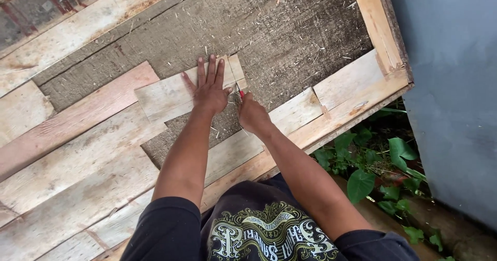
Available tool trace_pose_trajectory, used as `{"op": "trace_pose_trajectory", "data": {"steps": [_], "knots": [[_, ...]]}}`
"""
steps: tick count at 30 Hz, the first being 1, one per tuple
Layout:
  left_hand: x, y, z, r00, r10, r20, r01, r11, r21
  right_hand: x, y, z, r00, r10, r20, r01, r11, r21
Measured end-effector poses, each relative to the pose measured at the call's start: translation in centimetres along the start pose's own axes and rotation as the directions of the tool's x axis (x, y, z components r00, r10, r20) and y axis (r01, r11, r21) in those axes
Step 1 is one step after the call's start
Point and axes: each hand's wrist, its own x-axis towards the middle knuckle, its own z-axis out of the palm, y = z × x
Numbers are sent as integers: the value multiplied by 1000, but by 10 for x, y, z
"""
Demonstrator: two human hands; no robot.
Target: Using a utility knife to score and trim thin wood strips on a wooden workbench.
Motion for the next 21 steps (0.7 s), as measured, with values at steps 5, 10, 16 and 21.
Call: {"op": "trace_pose_trajectory", "data": {"steps": [5, 10, 16, 21], "knots": [[-5, 0, -3, 1000, -1, 18, 1, 1000, 4, -7, 2, 13, 1000, 17, 13, -17, 1000, 6], [-2, 1, -7, 1000, -4, 23, 4, 1000, 8, -12, -4, 5, 999, 34, 12, -34, 999, 1], [-3, 2, -8, 1000, 5, 24, -5, 1000, 3, -10, 5, 13, 999, 47, 17, -46, 998, -33], [4, -1, 4, 1000, 3, 9, -3, 1000, 31, -20, 17, 21, 996, 51, 69, -55, 997, 56]]}}
